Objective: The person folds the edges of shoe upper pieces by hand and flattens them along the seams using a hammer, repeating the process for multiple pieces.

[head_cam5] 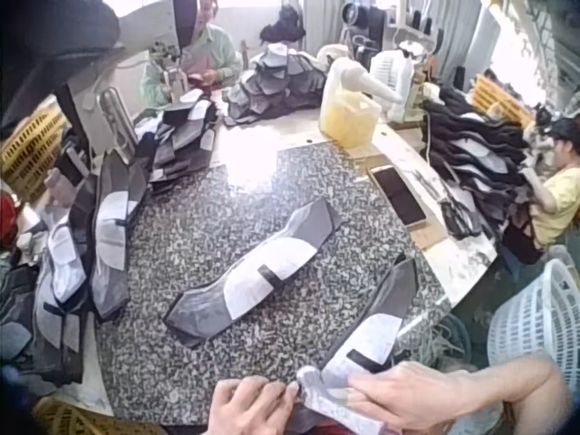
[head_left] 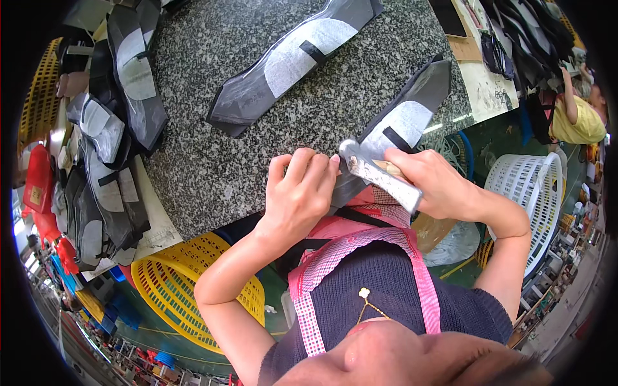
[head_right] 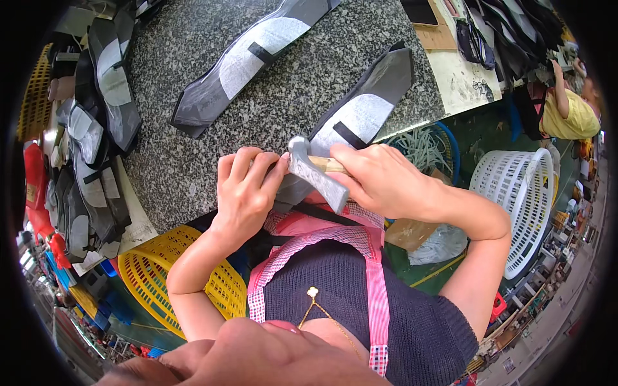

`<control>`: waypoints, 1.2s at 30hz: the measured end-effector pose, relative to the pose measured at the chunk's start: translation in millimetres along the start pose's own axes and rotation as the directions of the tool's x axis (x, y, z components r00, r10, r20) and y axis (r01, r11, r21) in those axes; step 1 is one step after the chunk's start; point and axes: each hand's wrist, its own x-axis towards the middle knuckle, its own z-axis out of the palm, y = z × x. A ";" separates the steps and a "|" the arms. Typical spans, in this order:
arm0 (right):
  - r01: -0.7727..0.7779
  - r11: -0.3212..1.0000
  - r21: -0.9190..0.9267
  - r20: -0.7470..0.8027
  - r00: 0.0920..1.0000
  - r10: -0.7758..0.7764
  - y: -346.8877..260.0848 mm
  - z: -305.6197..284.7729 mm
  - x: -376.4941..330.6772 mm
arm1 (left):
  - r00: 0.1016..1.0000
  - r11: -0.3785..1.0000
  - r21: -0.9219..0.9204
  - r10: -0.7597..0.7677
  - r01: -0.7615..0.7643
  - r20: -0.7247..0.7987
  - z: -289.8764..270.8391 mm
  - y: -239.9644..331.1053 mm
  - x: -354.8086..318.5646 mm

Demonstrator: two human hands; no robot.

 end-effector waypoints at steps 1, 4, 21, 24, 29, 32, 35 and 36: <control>-0.039 0.999 -0.031 -0.021 0.999 0.039 -2.0 -0.7 0.0 | 1.000 0.999 0.042 0.005 -0.005 -0.012 2.2 1.7 -4.4; 0.101 0.994 -0.046 -0.261 0.959 -0.110 -13.2 -11.8 2.3 | 0.999 0.995 0.101 0.000 0.003 -0.033 6.8 0.9 -8.7; -0.123 0.992 0.028 0.072 0.990 0.120 -15.4 2.0 15.3 | 0.990 0.998 0.022 -0.061 0.064 -0.127 4.9 -14.8 -28.2; -0.144 0.985 0.090 0.052 0.989 0.140 -28.2 -3.3 16.1 | 0.986 0.996 0.007 -0.085 0.087 -0.146 7.4 -13.2 -31.3; -0.086 0.996 0.003 0.080 0.993 0.086 -17.1 15.9 14.6 | 0.924 0.935 -0.198 -0.330 0.293 -0.191 0.1 -18.5 -28.5; -0.080 0.996 0.049 0.068 0.995 0.077 -15.0 11.4 17.7 | 0.907 0.890 -0.300 -0.398 0.345 -0.138 4.9 -18.5 -33.1; -0.063 0.996 0.069 0.034 0.998 0.061 -14.0 5.0 21.0 | 0.905 0.892 -0.309 -0.392 0.330 -0.164 6.2 -12.7 -34.6; -0.048 0.997 0.066 -0.008 0.999 0.048 -15.4 2.7 22.0 | 0.911 0.909 -0.272 -0.371 0.316 -0.181 5.4 -11.0 -35.7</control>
